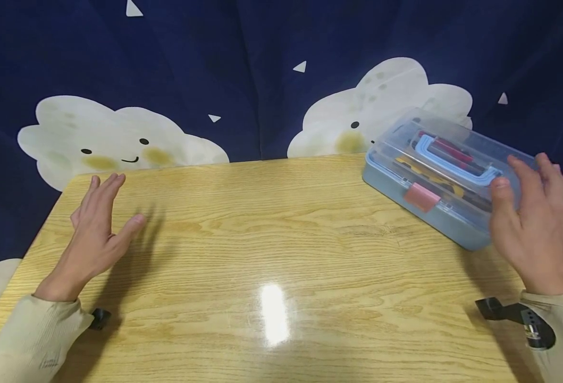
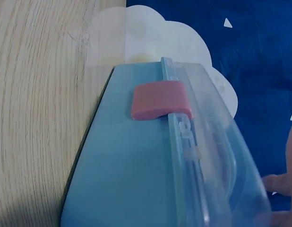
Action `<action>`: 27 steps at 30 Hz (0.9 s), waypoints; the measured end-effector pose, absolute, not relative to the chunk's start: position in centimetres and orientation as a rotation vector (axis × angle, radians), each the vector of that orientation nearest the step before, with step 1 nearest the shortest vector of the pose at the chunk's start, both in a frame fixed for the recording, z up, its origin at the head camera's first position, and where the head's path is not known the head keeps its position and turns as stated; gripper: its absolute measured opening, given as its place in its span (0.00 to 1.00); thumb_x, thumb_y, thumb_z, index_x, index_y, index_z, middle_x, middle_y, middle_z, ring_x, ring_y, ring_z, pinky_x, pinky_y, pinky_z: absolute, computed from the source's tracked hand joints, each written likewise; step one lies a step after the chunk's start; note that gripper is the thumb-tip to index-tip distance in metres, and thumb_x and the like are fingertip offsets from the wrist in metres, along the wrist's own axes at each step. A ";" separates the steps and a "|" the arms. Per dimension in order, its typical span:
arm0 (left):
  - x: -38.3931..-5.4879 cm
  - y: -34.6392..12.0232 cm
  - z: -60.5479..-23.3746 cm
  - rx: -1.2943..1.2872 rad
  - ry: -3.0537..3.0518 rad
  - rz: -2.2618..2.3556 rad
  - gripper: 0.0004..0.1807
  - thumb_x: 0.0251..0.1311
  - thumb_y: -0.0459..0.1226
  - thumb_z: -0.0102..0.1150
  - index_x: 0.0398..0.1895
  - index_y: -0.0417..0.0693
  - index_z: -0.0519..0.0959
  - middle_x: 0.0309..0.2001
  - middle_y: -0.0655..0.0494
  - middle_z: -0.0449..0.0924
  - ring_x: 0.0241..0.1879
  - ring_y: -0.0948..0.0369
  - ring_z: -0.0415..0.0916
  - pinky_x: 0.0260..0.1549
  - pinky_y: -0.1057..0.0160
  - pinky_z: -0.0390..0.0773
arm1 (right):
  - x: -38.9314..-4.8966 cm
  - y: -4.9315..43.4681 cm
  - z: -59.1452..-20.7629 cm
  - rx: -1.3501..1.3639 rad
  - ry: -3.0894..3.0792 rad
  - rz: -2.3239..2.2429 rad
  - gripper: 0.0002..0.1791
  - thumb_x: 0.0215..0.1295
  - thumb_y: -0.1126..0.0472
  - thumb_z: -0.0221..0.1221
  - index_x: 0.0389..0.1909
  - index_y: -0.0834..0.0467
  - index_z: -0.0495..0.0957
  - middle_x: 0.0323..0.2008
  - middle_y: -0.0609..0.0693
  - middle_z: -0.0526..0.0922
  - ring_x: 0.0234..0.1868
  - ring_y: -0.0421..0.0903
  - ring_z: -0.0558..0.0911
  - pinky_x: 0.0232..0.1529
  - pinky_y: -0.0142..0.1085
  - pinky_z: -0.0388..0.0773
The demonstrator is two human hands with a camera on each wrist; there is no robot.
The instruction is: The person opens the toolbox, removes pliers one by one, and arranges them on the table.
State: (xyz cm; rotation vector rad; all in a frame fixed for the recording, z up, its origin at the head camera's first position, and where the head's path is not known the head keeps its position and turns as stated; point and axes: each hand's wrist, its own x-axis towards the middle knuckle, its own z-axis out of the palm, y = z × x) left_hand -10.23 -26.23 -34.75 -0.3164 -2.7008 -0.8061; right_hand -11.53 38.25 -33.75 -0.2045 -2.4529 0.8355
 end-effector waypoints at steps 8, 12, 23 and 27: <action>-10.7 -25.7 -34.5 -0.342 -2.695 -0.779 0.43 0.69 0.52 0.62 0.82 0.51 0.56 0.82 0.40 0.53 0.85 0.42 0.34 0.68 0.23 0.44 | -13.4 39.7 -34.5 -0.563 -2.444 1.044 0.29 0.86 0.49 0.31 0.82 0.53 0.53 0.78 0.66 0.55 0.77 0.50 0.57 0.84 0.46 0.46; -10.8 -25.5 -34.3 -0.346 -2.708 -0.779 0.44 0.70 0.52 0.62 0.83 0.52 0.55 0.82 0.40 0.52 0.85 0.42 0.34 0.68 0.24 0.43 | -13.5 40.1 -34.5 -0.567 -2.442 1.053 0.30 0.86 0.49 0.32 0.82 0.55 0.50 0.82 0.61 0.48 0.82 0.56 0.50 0.86 0.50 0.41; -11.6 -24.9 -34.2 -0.368 -2.721 -0.775 0.43 0.71 0.52 0.60 0.83 0.52 0.54 0.83 0.42 0.51 0.85 0.42 0.35 0.70 0.24 0.43 | -14.7 39.6 -33.0 -0.827 -2.298 1.177 0.27 0.83 0.46 0.40 0.79 0.34 0.57 0.82 0.38 0.54 0.79 0.33 0.56 0.83 0.31 0.47; -11.9 -24.6 -34.4 -0.371 -2.720 -0.770 0.43 0.71 0.53 0.60 0.83 0.51 0.54 0.82 0.41 0.52 0.85 0.42 0.35 0.70 0.25 0.43 | -15.4 39.6 -33.0 -0.846 -2.310 1.226 0.28 0.83 0.44 0.38 0.80 0.33 0.54 0.84 0.41 0.49 0.81 0.34 0.52 0.83 0.31 0.44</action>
